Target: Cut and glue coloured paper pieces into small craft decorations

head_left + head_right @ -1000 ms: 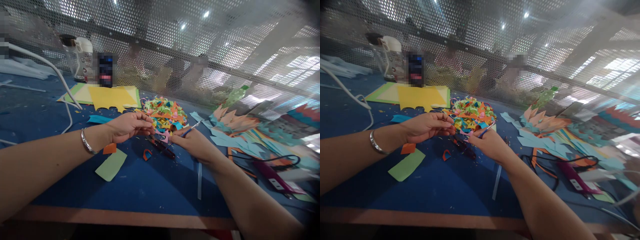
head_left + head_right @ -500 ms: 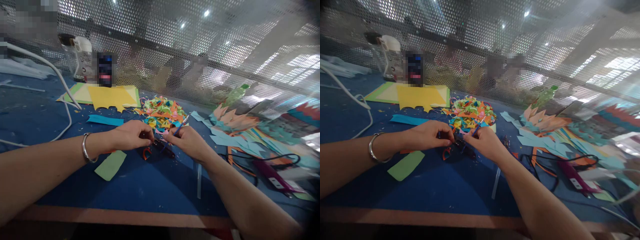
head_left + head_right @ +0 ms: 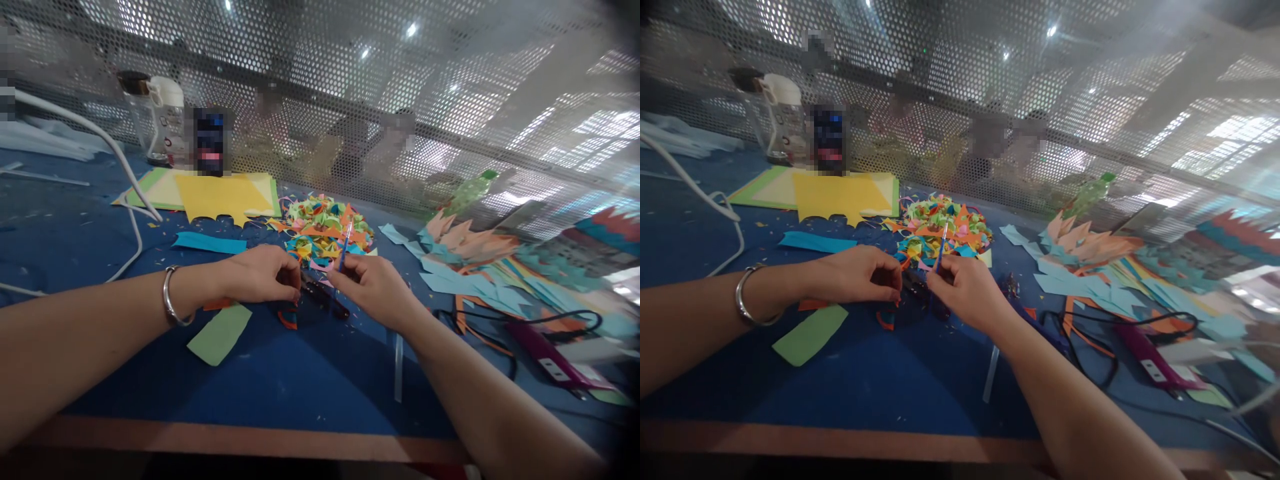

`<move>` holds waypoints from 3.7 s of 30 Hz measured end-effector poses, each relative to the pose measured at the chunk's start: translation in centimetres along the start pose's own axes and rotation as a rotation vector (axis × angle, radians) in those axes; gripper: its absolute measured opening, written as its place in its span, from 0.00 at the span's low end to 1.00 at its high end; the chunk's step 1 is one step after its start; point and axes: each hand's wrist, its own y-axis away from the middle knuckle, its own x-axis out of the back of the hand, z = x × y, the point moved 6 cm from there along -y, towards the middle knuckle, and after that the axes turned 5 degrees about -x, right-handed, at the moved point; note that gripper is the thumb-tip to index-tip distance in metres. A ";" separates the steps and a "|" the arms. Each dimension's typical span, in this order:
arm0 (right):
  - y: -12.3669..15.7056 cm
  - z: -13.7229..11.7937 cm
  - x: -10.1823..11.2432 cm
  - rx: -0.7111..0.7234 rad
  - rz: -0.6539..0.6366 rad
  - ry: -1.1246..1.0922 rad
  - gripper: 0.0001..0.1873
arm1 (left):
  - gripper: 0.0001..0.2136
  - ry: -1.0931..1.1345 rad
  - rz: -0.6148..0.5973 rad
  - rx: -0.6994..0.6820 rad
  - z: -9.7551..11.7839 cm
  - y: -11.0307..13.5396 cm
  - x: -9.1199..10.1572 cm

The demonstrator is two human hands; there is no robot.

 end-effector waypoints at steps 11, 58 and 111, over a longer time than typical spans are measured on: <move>0.0 1.0 -0.2 -0.084 -0.154 0.516 0.14 | 0.07 -0.165 0.041 0.012 0.5 0.1 -0.3; 1.9 -3.1 0.0 0.286 0.166 -0.049 0.05 | 0.06 0.941 0.265 0.192 0.8 0.3 -1.3; 1.7 -2.7 0.5 0.254 0.211 -0.096 0.03 | 0.14 1.148 0.379 0.333 -0.2 1.0 -1.1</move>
